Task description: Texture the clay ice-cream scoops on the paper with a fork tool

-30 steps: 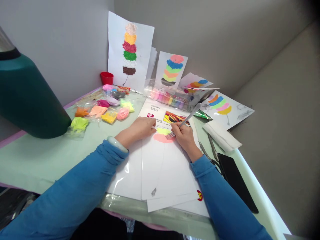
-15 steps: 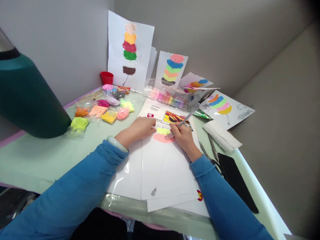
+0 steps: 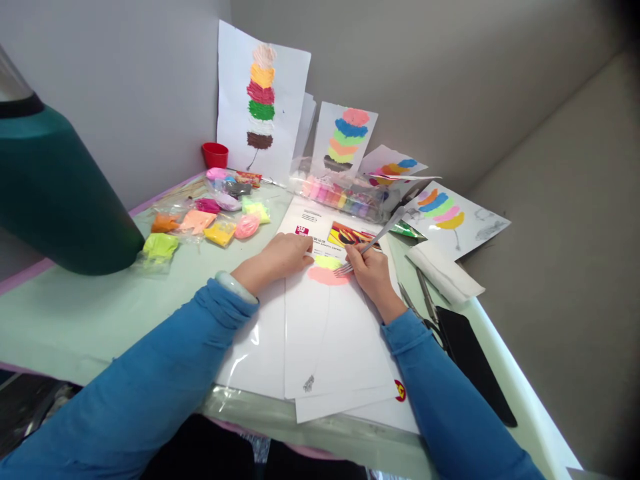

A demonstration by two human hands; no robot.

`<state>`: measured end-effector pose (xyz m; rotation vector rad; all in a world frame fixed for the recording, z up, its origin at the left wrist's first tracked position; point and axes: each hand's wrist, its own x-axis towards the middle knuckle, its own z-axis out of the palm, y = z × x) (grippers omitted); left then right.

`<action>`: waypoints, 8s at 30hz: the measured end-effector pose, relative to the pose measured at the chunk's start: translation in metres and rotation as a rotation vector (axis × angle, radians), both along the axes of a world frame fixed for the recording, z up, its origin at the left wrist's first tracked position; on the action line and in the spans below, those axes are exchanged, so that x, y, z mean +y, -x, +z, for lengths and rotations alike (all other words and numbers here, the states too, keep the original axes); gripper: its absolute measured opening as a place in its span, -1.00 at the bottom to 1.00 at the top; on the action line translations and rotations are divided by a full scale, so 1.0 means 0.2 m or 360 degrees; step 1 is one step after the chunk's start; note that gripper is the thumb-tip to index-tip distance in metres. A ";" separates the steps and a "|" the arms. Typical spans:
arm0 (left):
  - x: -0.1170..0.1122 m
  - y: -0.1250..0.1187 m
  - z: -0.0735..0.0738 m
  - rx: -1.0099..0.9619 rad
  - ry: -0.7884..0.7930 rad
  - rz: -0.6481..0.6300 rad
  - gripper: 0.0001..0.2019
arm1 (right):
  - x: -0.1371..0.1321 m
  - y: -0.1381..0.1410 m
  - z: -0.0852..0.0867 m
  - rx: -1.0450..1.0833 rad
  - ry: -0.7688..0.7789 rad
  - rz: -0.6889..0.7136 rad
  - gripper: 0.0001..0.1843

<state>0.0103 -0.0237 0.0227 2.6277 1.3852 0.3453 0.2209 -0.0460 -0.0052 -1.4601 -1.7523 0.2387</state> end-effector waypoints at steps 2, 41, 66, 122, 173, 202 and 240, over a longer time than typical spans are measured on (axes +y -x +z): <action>0.00 0.00 0.00 0.0000 -0.0003 0.0000 -0.77 | 0.00 0.00 0.00 -0.0005 0.0006 -0.0006 -0.62; -0.01 0.00 0.01 0.0010 0.0011 -0.0002 -0.77 | 0.00 0.00 0.00 0.0040 0.0012 -0.0031 -0.62; 0.00 0.00 0.00 0.0022 -0.0001 0.0015 -0.78 | 0.01 -0.01 -0.01 0.0019 0.0037 -0.0054 -0.61; -0.02 0.00 0.02 0.0040 0.0022 0.0014 -0.77 | -0.02 0.04 0.00 0.0022 -0.0021 0.0023 -0.60; -0.01 0.00 0.01 0.0004 0.0025 -0.0002 -0.76 | 0.00 -0.02 -0.01 -0.0028 -0.0143 0.0007 -0.59; -0.01 0.00 0.02 -0.0014 0.0020 0.0015 -0.78 | 0.00 0.01 -0.01 -0.0054 -0.0062 -0.0057 -0.61; -0.01 0.00 0.01 0.0016 0.0023 -0.0005 -0.77 | 0.01 0.01 -0.01 0.0121 -0.0047 -0.0016 -0.61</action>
